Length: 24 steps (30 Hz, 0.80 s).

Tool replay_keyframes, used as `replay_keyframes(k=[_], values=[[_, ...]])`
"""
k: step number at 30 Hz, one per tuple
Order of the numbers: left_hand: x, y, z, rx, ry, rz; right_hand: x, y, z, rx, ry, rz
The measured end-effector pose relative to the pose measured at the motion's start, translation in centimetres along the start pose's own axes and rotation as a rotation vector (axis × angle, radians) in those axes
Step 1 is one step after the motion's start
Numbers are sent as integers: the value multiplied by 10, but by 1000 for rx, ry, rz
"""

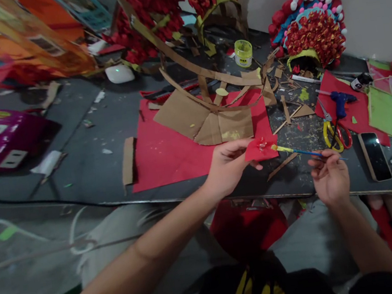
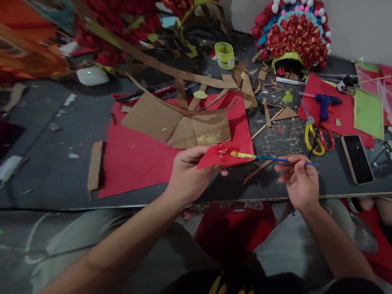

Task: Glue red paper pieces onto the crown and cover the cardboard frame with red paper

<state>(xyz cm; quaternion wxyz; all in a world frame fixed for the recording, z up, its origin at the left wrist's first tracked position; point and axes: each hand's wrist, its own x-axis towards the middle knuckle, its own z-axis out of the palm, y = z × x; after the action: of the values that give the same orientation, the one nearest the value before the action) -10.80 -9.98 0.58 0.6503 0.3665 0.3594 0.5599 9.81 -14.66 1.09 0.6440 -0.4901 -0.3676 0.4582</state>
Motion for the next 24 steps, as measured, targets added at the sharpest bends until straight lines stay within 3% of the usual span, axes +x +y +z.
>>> replay_keyframes(k=[13,24], values=[[-6,8,1,-34,-79,-64,-1,4,1,0,-26,82],[-9,9,0,89,-90,-74,-2,3,1,-69,-24,56]])
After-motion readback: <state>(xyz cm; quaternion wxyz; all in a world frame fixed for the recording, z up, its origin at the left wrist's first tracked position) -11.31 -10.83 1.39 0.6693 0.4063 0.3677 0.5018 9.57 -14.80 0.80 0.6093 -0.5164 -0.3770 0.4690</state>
